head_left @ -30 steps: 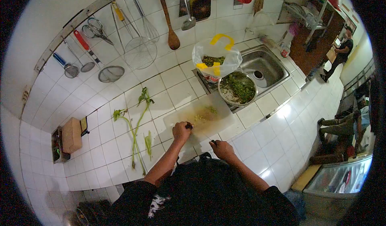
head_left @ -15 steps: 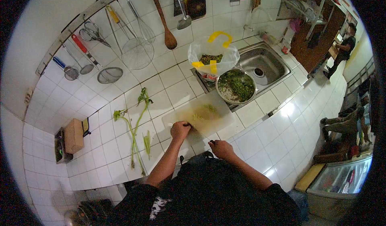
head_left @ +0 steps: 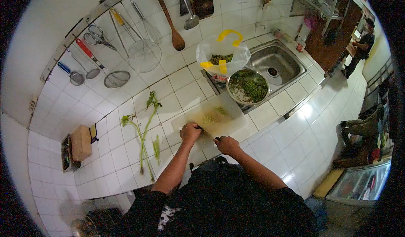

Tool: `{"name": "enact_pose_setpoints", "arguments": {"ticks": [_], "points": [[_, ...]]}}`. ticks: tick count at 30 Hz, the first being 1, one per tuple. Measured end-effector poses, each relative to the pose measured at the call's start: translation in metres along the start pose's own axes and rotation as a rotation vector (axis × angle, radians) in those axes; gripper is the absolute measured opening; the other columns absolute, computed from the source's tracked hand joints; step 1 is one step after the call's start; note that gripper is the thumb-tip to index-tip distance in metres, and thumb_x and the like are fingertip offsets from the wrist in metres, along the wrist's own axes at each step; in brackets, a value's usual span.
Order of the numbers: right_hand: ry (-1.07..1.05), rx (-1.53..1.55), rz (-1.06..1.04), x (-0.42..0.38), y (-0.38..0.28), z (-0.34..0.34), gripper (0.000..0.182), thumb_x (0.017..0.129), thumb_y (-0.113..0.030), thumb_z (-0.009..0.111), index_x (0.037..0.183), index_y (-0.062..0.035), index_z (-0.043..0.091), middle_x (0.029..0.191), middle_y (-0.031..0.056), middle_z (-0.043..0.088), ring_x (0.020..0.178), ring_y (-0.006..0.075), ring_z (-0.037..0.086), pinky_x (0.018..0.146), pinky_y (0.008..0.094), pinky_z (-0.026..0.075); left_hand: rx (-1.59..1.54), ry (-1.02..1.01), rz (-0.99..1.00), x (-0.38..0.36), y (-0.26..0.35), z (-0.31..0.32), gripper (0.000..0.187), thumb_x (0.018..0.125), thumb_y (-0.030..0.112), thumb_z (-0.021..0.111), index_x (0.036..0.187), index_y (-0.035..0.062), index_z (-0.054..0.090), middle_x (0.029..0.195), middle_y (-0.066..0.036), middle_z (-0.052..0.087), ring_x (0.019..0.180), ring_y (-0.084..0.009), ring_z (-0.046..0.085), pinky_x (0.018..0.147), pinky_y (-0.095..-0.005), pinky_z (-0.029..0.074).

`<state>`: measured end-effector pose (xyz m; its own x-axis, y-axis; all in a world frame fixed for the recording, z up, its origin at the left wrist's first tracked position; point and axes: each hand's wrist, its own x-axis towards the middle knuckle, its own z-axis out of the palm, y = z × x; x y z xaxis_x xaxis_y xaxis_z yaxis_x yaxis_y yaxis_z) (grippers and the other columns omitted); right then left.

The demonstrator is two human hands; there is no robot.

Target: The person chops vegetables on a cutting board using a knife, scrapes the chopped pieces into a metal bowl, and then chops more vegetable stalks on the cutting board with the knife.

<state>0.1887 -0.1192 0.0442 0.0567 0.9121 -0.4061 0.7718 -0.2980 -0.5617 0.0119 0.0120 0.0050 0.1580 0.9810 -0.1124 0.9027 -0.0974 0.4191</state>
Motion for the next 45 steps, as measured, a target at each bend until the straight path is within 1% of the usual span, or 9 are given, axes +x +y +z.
{"name": "enact_pose_setpoints", "arguments": {"ticks": [9, 11, 14, 18, 24, 29, 35, 41, 45], "points": [[0.057, -0.009, 0.027, -0.011, 0.007, -0.004, 0.056, 0.097, -0.049, 0.039, 0.094, -0.0006, 0.067, 0.09, 0.0249, 0.067, 0.087, 0.0427, 0.065, 0.079, 0.0521, 0.051, -0.041, 0.058, -0.061, -0.016, -0.006, 0.009, 0.028, 0.067, 0.033, 0.072, 0.092, 0.0193, 0.076, 0.092, -0.008, 0.072, 0.089, -0.0282, 0.066, 0.08, -0.0433, 0.049], [0.032, -0.018, 0.025, -0.014, 0.01, -0.004, 0.056, 0.098, -0.05, 0.039, 0.09, -0.003, 0.069, 0.09, 0.0233, 0.068, 0.086, 0.0398, 0.066, 0.076, 0.0512, 0.053, -0.05, 0.113, 0.04, -0.023, -0.006, 0.005, 0.025, 0.067, 0.03, 0.074, 0.089, 0.0181, 0.075, 0.091, -0.006, 0.071, 0.087, -0.0284, 0.065, 0.077, -0.0409, 0.05], [-0.038, 0.022, 0.045, -0.027, 0.005, -0.012, 0.057, 0.098, -0.048, 0.038, 0.094, -0.0002, 0.067, 0.09, 0.026, 0.067, 0.087, 0.0425, 0.065, 0.079, 0.0519, 0.05, -0.082, 0.232, 0.148, -0.032, -0.007, 0.007, 0.023, 0.065, 0.026, 0.076, 0.086, 0.0158, 0.075, 0.089, -0.005, 0.069, 0.087, -0.0295, 0.064, 0.077, -0.0399, 0.051], [-0.1, 0.014, 0.02, -0.029, 0.0, -0.008, 0.055, 0.098, -0.048, 0.039, 0.097, -0.0012, 0.068, 0.093, 0.025, 0.067, 0.091, 0.0422, 0.065, 0.082, 0.05, 0.051, -0.1, 0.22, 0.17, -0.041, -0.016, 0.008, 0.023, 0.065, 0.022, 0.077, 0.087, 0.0143, 0.074, 0.09, -0.006, 0.067, 0.089, -0.0307, 0.062, 0.079, -0.0413, 0.05], [0.071, 0.026, 0.058, 0.002, 0.021, -0.005, 0.055, 0.098, -0.049, 0.038, 0.101, -0.0024, 0.067, 0.094, 0.0259, 0.067, 0.092, 0.0425, 0.064, 0.082, 0.0516, 0.051, -0.094, 0.24, 0.219, -0.053, -0.014, 0.0, 0.026, 0.067, 0.029, 0.08, 0.089, 0.0168, 0.074, 0.094, -0.006, 0.066, 0.093, -0.029, 0.06, 0.082, -0.0397, 0.05], [0.089, 0.0, 0.099, 0.001, 0.026, -0.032, 0.057, 0.098, -0.05, 0.037, 0.1, -0.0013, 0.066, 0.094, 0.0258, 0.067, 0.093, 0.0434, 0.064, 0.082, 0.0528, 0.05, -0.105, 0.222, 0.171, -0.052, -0.016, 0.003, 0.029, 0.066, 0.033, 0.082, 0.091, 0.0214, 0.073, 0.094, -0.003, 0.064, 0.094, -0.0273, 0.059, 0.082, -0.0402, 0.049], [-0.062, -0.009, 0.083, -0.005, 0.013, -0.028, 0.059, 0.097, -0.051, 0.036, 0.099, -0.0014, 0.067, 0.098, 0.0258, 0.067, 0.094, 0.0431, 0.064, 0.083, 0.0528, 0.05, -0.049, 0.226, 0.13, -0.056, -0.011, 0.001, 0.03, 0.067, 0.037, 0.081, 0.092, 0.023, 0.073, 0.096, -0.002, 0.064, 0.095, -0.0271, 0.059, 0.082, -0.041, 0.048], [0.147, 0.03, 0.142, 0.013, 0.05, -0.032, 0.058, 0.096, -0.051, 0.039, 0.091, -0.0014, 0.068, 0.09, 0.0257, 0.067, 0.089, 0.0429, 0.064, 0.08, 0.0509, 0.051, -0.042, 0.249, 0.21, -0.055, -0.018, 0.004, 0.03, 0.067, 0.037, 0.081, 0.092, 0.0219, 0.072, 0.092, -0.002, 0.064, 0.092, -0.027, 0.059, 0.08, -0.041, 0.047], [0.144, 0.004, 0.144, 0.014, 0.058, -0.047, 0.057, 0.097, -0.051, 0.039, 0.094, -0.0018, 0.068, 0.091, 0.0244, 0.067, 0.089, 0.0431, 0.064, 0.081, 0.0509, 0.051, -0.063, 0.217, 0.184, -0.056, -0.014, -0.001, 0.03, 0.068, 0.037, 0.081, 0.092, 0.0213, 0.072, 0.089, -0.002, 0.065, 0.092, -0.0267, 0.059, 0.081, -0.0414, 0.047]]}}
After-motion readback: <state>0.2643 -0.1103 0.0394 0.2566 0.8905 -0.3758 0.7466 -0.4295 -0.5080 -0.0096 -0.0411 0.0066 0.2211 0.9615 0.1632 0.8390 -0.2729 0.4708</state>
